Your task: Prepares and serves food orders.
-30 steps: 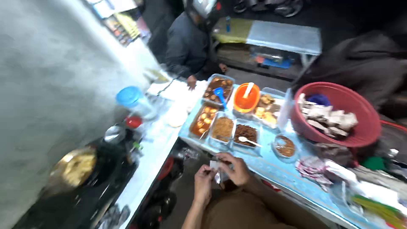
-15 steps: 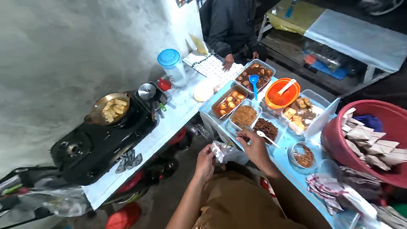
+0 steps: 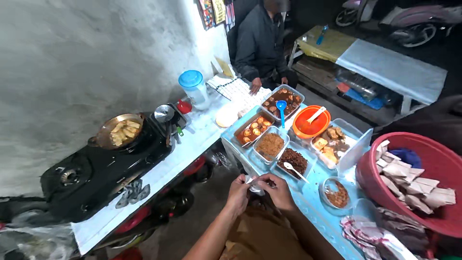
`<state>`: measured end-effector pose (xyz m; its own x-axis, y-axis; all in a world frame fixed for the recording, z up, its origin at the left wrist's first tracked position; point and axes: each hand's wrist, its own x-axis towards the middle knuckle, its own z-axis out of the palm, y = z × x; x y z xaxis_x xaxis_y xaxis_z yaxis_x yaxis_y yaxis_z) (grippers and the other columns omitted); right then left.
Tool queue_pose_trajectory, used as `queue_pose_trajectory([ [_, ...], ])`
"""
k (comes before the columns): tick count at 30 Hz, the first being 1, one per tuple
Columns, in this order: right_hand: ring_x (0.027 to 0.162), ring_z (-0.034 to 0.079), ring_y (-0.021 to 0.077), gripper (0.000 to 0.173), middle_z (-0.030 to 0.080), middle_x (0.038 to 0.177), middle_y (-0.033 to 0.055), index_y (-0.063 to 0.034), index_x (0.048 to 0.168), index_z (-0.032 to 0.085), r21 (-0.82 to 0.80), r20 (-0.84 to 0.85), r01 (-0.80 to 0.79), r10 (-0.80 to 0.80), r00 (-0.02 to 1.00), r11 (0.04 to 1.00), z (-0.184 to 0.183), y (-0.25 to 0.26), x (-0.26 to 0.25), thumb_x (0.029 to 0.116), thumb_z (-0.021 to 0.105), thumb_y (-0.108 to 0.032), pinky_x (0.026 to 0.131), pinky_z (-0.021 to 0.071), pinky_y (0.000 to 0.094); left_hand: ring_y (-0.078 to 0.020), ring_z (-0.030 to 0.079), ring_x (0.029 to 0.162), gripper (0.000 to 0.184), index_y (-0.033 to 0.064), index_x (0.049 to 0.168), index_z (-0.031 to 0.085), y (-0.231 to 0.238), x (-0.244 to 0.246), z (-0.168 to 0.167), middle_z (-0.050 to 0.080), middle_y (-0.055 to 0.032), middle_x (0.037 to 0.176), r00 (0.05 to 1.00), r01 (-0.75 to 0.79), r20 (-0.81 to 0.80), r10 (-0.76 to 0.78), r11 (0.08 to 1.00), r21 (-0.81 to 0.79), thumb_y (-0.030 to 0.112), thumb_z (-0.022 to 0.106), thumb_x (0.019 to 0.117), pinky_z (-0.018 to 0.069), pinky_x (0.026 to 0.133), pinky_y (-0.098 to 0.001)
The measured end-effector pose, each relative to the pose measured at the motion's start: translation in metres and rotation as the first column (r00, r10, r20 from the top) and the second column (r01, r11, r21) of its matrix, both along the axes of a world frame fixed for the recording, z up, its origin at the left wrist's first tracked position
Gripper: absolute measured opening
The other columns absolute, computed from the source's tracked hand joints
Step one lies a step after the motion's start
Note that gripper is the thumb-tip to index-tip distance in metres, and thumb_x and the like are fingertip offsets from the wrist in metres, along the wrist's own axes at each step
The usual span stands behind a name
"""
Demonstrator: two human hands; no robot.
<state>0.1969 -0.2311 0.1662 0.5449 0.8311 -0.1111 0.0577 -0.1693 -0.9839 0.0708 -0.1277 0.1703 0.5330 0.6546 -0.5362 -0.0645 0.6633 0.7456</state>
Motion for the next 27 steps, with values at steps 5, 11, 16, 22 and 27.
queue_pose_trajectory([
  [5,0.090,0.071,0.0139,0.025,0.075,0.101,0.0071,-0.0011,0.114,0.071,0.038,-0.220,-0.097,0.103,0.970,0.995,-0.003,0.027,0.010,0.1039,0.057,-0.018,0.085,0.0606,0.0322,-0.0163,0.065,0.073,0.021,0.0033,0.082,0.054,0.023,-0.005,-0.019,0.066,-0.0075,0.079,0.995,-0.042,-0.076,0.066,0.958,0.285,-0.004,0.074,0.0840,0.0580,0.069,-0.0340],
  [11,0.080,0.072,0.0137,0.025,0.075,0.103,0.0054,-0.0036,0.124,0.067,-0.113,-0.113,-0.127,0.114,0.987,0.985,-0.018,0.101,0.008,0.1029,0.054,-0.008,0.075,0.0623,0.0320,-0.0203,0.070,0.082,0.021,-0.0026,0.110,0.066,0.085,-0.002,-0.021,0.072,-0.0133,0.094,0.988,-0.074,-0.099,0.116,0.932,0.354,0.004,0.074,0.0916,0.0607,0.072,-0.0352],
  [16,0.091,0.072,0.0132,0.039,0.074,0.109,0.0051,-0.0071,0.119,0.072,-0.204,0.067,-0.182,0.199,0.978,0.962,0.000,0.177,0.022,0.0890,0.081,-0.032,0.083,0.0623,0.0337,-0.0217,0.070,0.080,0.019,-0.0029,0.103,0.065,0.152,0.009,-0.017,0.071,-0.0138,0.092,0.986,-0.145,-0.052,0.158,0.970,0.196,-0.001,0.076,0.0865,0.0615,0.072,-0.0382],
  [22,0.088,0.071,0.0117,0.020,0.074,0.094,0.0029,-0.0073,0.100,0.075,-0.147,-0.021,-0.160,0.158,0.987,0.976,-0.003,0.273,0.037,0.0914,0.078,-0.025,0.084,0.0599,0.0332,-0.0226,0.071,0.082,0.014,-0.0019,0.101,0.062,0.236,0.019,-0.014,0.071,-0.0141,0.091,0.977,-0.212,0.042,0.209,0.974,0.074,0.003,0.070,0.0906,0.0621,0.074,-0.0413],
  [27,0.075,0.067,0.0154,0.014,0.070,0.087,0.0085,0.0001,0.105,0.067,-0.008,-0.200,0.146,-0.145,0.969,0.989,0.000,0.336,0.057,0.0999,0.065,-0.013,0.070,0.0578,0.0322,-0.0181,0.056,0.065,0.017,0.0033,0.085,0.057,0.308,0.005,-0.028,0.056,-0.0057,0.072,0.873,0.249,-0.483,0.066,0.792,0.558,0.004,0.074,0.0822,0.0495,0.062,-0.0373],
])
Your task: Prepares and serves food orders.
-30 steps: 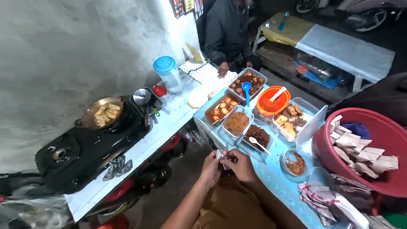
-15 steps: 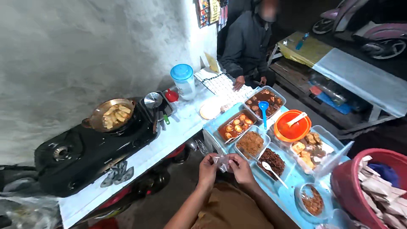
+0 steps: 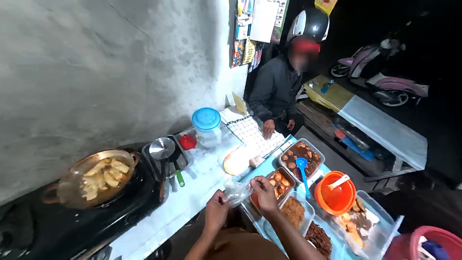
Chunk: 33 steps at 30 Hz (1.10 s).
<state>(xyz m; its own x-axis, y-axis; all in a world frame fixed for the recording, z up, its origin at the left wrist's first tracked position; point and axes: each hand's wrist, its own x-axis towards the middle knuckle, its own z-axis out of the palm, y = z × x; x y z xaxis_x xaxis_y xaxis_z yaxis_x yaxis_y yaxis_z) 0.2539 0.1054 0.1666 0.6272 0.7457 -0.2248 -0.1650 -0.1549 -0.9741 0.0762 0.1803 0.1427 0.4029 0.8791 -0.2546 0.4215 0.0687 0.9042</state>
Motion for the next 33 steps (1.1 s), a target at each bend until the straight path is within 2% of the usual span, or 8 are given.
queue_pose_trajectory([
  [2,0.072,0.068,0.0168,0.015,0.069,0.085,0.0102,0.0023,0.107,0.065,0.013,-0.023,-0.015,0.015,1.000,1.000,-0.001,0.019,-0.001,0.1013,0.062,-0.012,0.069,0.0604,0.0340,-0.0291,0.068,0.088,0.028,0.0007,0.108,0.064,0.019,0.000,-0.002,0.067,-0.0153,0.097,0.960,0.154,-0.247,-0.130,0.985,0.080,-0.001,0.071,0.0813,0.0574,0.080,-0.0502],
  [5,0.071,0.064,0.0145,0.019,0.068,0.085,0.0078,0.0002,0.109,0.067,0.038,0.060,-0.206,0.204,0.977,0.978,-0.008,0.041,-0.001,0.0996,0.065,-0.017,0.067,0.0569,0.0321,-0.0261,0.066,0.107,0.054,0.0073,0.130,0.062,0.037,0.007,-0.011,0.063,-0.0149,0.124,0.976,0.205,-0.117,-0.182,0.953,0.224,-0.001,0.074,0.0784,0.0582,0.093,-0.0460],
  [8,0.081,0.068,0.0122,0.021,0.072,0.094,0.0043,-0.0045,0.114,0.069,-0.049,0.299,-0.306,0.306,0.904,0.951,-0.008,0.055,0.007,0.0983,0.068,-0.018,0.076,0.0593,0.0314,-0.0154,0.072,0.086,0.035,0.0076,0.121,0.069,0.056,0.022,-0.004,0.074,-0.0062,0.101,0.986,0.150,0.045,-0.159,0.975,0.166,0.004,0.073,0.0862,0.0626,0.080,-0.0392],
  [12,0.113,0.063,0.0187,0.022,0.071,0.114,0.0032,-0.0108,0.102,0.073,0.090,0.840,-0.257,0.065,0.539,0.962,-0.001,0.069,0.022,0.0911,0.056,-0.002,0.100,0.0536,0.0384,-0.0295,0.066,0.072,0.040,0.0057,0.126,0.061,0.087,0.037,-0.005,0.066,-0.0125,0.082,0.968,0.123,-0.229,-0.098,0.988,0.093,0.002,0.065,0.0872,0.0560,0.069,-0.0538],
  [17,0.102,0.072,0.0225,0.024,0.065,0.137,0.0069,-0.0103,0.117,0.069,-0.433,0.753,-0.603,0.636,0.166,0.670,-0.005,0.077,0.021,0.0978,0.055,-0.004,0.086,0.0604,0.0422,-0.0252,0.066,0.071,0.046,0.0042,0.135,0.055,0.109,0.046,-0.017,0.066,-0.0109,0.084,0.949,0.260,-0.199,-0.245,0.964,0.055,0.002,0.064,0.0900,0.0581,0.068,-0.0478],
  [20,0.085,0.073,0.0336,0.032,0.056,0.151,0.0062,-0.0090,0.123,0.065,-0.664,0.526,-0.529,0.833,0.172,0.529,-0.018,0.083,0.036,0.0952,0.052,0.000,0.069,0.0584,0.0548,-0.0148,0.057,0.056,0.028,0.0036,0.119,0.063,0.119,0.053,-0.036,0.058,-0.0037,0.071,0.986,0.139,-0.078,-0.145,0.987,-0.080,0.014,0.071,0.0943,0.0532,0.054,-0.0347],
  [28,0.124,0.062,0.0205,0.024,0.063,0.142,-0.0017,-0.0132,0.103,0.076,-0.515,0.630,-0.502,0.704,0.329,0.695,-0.053,0.084,0.064,0.0971,0.053,-0.007,0.106,0.0477,0.0464,-0.0289,0.069,0.081,0.032,-0.0042,0.132,0.048,0.129,0.056,-0.084,0.062,-0.0219,0.108,0.931,-0.347,-0.039,0.363,0.845,-0.407,0.011,0.052,0.1043,0.0614,0.067,-0.0481],
  [33,0.145,0.042,0.0414,0.050,0.054,0.150,0.0183,-0.0083,0.143,0.059,-0.809,0.448,-0.131,0.746,0.492,0.572,-0.097,0.124,0.139,0.1006,0.061,-0.034,0.115,0.0360,0.0627,-0.0315,0.069,0.090,0.050,-0.0036,0.142,0.040,0.157,0.053,-0.099,0.060,-0.0255,0.118,0.938,-0.347,-0.103,0.331,0.899,-0.268,0.011,0.061,0.0996,0.0614,0.072,-0.0489],
])
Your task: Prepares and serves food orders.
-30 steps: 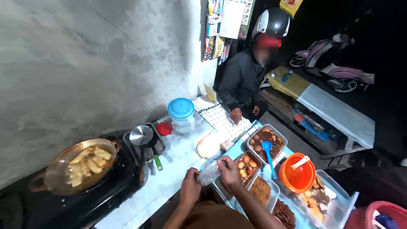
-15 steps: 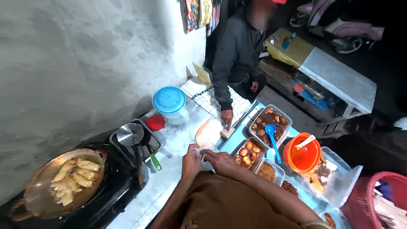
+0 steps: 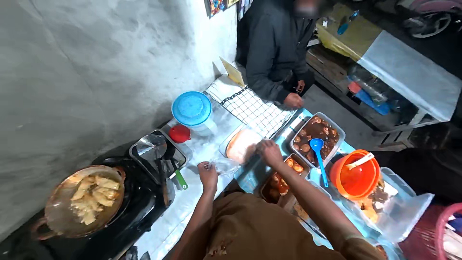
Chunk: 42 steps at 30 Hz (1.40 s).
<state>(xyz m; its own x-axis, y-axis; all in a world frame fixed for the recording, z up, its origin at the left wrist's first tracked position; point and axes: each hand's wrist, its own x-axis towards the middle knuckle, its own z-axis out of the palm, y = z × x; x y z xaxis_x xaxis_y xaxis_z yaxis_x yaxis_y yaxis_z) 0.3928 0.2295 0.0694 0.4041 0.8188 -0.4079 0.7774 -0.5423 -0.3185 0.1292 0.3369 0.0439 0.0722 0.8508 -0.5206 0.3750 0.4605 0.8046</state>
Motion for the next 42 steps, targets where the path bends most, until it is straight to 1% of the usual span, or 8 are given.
queue_pose_trajectory([
  [4,0.147,0.036,0.0473,0.106,0.041,0.158,0.0267,-0.0100,0.163,0.026,-0.268,0.041,0.069,-0.060,0.997,0.961,-0.031,0.024,0.033,0.0835,0.073,-0.062,0.120,0.0118,0.0747,-0.0389,0.061,0.121,0.085,0.0065,0.157,0.030,0.016,0.008,0.000,0.047,-0.0299,0.146,0.978,0.205,-0.024,-0.206,0.979,-0.013,0.020,0.078,0.0892,0.0572,0.091,-0.0529],
  [12,0.141,0.043,0.0448,0.103,0.048,0.152,0.0228,-0.0079,0.160,0.031,-0.117,0.144,0.135,-0.117,0.983,0.984,-0.019,0.022,0.026,0.0769,0.080,-0.045,0.112,0.0315,0.0700,-0.0396,0.046,0.139,0.070,0.0009,0.150,0.044,-0.005,0.021,0.010,0.044,-0.0280,0.151,0.941,0.293,-0.233,-0.247,0.937,0.190,0.037,0.071,0.0957,0.0428,0.112,-0.0544],
  [20,0.146,0.040,0.0273,0.070,0.052,0.154,-0.0008,-0.0214,0.135,0.061,0.476,-0.139,-0.022,0.100,0.985,0.879,0.053,-0.028,0.004,0.0770,0.082,-0.055,0.117,0.0393,0.0515,-0.0309,0.067,0.113,0.054,0.0112,0.150,0.044,-0.031,0.121,0.069,0.063,-0.0171,0.134,0.807,0.425,0.536,-0.248,0.874,-0.236,0.046,0.045,0.1084,0.0586,0.091,-0.0507],
  [25,0.115,0.062,0.0258,0.021,0.070,0.119,0.0007,-0.0313,0.107,0.078,0.652,0.131,0.049,-0.176,0.976,0.757,0.062,-0.057,-0.011,0.0995,0.063,-0.044,0.093,0.0537,0.0457,-0.0306,0.069,0.104,0.050,0.0110,0.145,0.050,-0.052,0.143,0.077,0.065,-0.0177,0.126,0.818,0.431,0.477,-0.321,0.891,-0.139,0.043,0.050,0.1072,0.0610,0.081,-0.0518],
  [32,0.098,0.069,0.0196,0.018,0.074,0.103,-0.0021,-0.0224,0.101,0.076,0.629,0.291,0.046,-0.290,0.912,0.776,0.058,-0.070,-0.041,0.1008,0.061,-0.031,0.080,0.0570,0.0418,-0.0236,0.065,0.115,0.052,0.0045,0.147,0.046,-0.076,0.138,0.079,0.063,-0.0186,0.129,0.832,0.429,0.331,-0.445,0.895,0.126,0.035,0.054,0.1062,0.0550,0.099,-0.0442],
  [36,0.107,0.065,0.0221,0.028,0.069,0.107,0.0084,-0.0070,0.106,0.070,0.593,-0.142,0.269,-0.229,0.963,0.759,0.069,-0.070,-0.050,0.1034,0.050,-0.026,0.093,0.0549,0.0394,-0.0212,0.065,0.115,0.051,0.0051,0.143,0.053,-0.067,0.125,0.080,0.066,-0.0155,0.127,0.789,0.516,0.295,-0.538,0.842,0.157,0.038,0.058,0.1042,0.0538,0.101,-0.0430],
  [39,0.080,0.067,0.0170,0.026,0.066,0.088,0.0069,-0.0024,0.108,0.060,0.526,-0.639,0.567,-0.146,0.755,0.634,0.085,-0.079,-0.049,0.1079,0.043,-0.023,0.076,0.0584,0.0372,-0.0216,0.071,0.098,0.044,0.0025,0.131,0.062,-0.050,0.106,0.086,0.071,-0.0139,0.111,0.679,0.645,0.408,-0.610,0.761,0.065,0.038,0.054,0.1064,0.0598,0.089,-0.0432],
  [42,0.060,0.061,0.0166,0.023,0.060,0.072,0.0044,-0.0059,0.109,0.060,0.431,-0.762,0.646,-0.130,0.635,0.630,0.088,-0.092,-0.048,0.1076,0.047,-0.025,0.060,0.0556,0.0360,-0.0163,0.071,0.089,0.040,0.0055,0.124,0.067,-0.034,0.085,0.090,0.073,-0.0077,0.102,0.322,0.922,0.466,-0.824,0.385,0.045,0.037,0.056,0.1037,0.0597,0.084,-0.0399],
])
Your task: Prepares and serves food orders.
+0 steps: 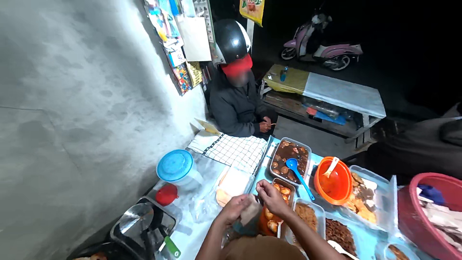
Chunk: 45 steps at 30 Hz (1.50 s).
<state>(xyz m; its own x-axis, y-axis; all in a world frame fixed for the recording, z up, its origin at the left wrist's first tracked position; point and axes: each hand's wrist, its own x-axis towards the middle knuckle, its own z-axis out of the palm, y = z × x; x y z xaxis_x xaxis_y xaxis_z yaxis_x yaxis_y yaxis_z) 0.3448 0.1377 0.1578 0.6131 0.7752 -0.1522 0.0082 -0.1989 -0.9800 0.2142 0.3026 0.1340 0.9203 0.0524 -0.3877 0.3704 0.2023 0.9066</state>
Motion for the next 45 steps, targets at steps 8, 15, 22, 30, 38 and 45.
queue_pose_trajectory([
  [8,0.074,0.066,0.0160,0.023,0.069,0.088,0.0071,-0.0034,0.114,0.068,-0.034,0.241,0.518,-0.496,0.834,0.855,0.005,-0.105,0.004,0.1039,0.056,-0.020,0.068,0.0580,0.0370,-0.0290,0.058,0.130,0.053,0.0146,0.160,0.027,-0.052,0.016,-0.002,0.054,-0.0144,0.147,0.965,-0.223,0.006,0.264,0.826,-0.517,0.027,0.040,0.1100,0.0500,0.107,-0.0515],
  [15,0.084,0.076,0.0181,0.022,0.075,0.107,0.0089,-0.0004,0.120,0.062,-0.165,0.382,0.938,-0.857,0.347,0.306,0.034,-0.303,-0.036,0.1017,0.061,-0.012,0.070,0.0653,0.0363,-0.0267,0.067,0.105,0.036,0.0109,0.132,0.048,-0.089,0.051,0.016,0.066,-0.0119,0.116,0.915,-0.385,-0.144,0.377,0.708,-0.592,0.028,0.027,0.1078,0.0576,0.087,-0.0504],
  [22,0.096,0.073,0.0291,0.031,0.076,0.103,0.0137,-0.0022,0.118,0.068,-0.411,0.577,0.908,-0.795,0.184,-0.088,0.004,-0.429,-0.123,0.0963,0.072,-0.024,0.089,0.0561,0.0531,-0.0277,0.066,0.112,0.038,0.0117,0.139,0.045,-0.141,0.042,-0.003,0.065,-0.0120,0.125,0.967,-0.205,-0.046,0.251,0.654,-0.729,0.026,0.024,0.1103,0.0571,0.092,-0.0507],
  [30,0.102,0.070,0.0288,0.024,0.072,0.113,0.0156,-0.0066,0.112,0.076,-0.578,0.386,0.797,-0.802,0.455,0.174,-0.122,-0.455,-0.123,0.0979,0.069,-0.025,0.095,0.0561,0.0490,-0.0310,0.071,0.099,0.030,0.0105,0.117,0.059,-0.229,0.034,0.018,0.070,-0.0146,0.111,0.968,-0.211,-0.067,0.243,0.637,-0.741,0.021,0.039,0.0967,0.0596,0.083,-0.0531],
  [38,0.125,0.061,0.0386,0.029,0.069,0.128,0.0146,-0.0117,0.124,0.073,-0.606,0.628,0.750,-0.420,0.656,0.266,-0.083,-0.521,-0.048,0.1041,0.053,-0.018,0.099,0.0506,0.0586,-0.0286,0.070,0.107,0.044,0.0120,0.116,0.071,-0.315,0.000,0.012,0.073,-0.0137,0.115,0.983,-0.065,0.064,0.170,0.659,-0.749,0.025,0.082,0.0757,0.0569,0.095,-0.0502],
  [45,0.119,0.062,0.0417,0.021,0.072,0.117,0.0154,-0.0129,0.105,0.078,-0.804,0.500,0.445,0.044,0.865,0.395,-0.108,-0.550,0.026,0.0905,0.066,-0.004,0.087,0.0536,0.0635,-0.0216,0.071,0.104,0.069,0.0107,0.126,0.055,-0.403,-0.024,0.004,0.072,-0.0093,0.112,0.975,-0.102,0.082,0.205,0.745,-0.660,0.026,0.092,0.0694,0.0594,0.092,-0.0437],
])
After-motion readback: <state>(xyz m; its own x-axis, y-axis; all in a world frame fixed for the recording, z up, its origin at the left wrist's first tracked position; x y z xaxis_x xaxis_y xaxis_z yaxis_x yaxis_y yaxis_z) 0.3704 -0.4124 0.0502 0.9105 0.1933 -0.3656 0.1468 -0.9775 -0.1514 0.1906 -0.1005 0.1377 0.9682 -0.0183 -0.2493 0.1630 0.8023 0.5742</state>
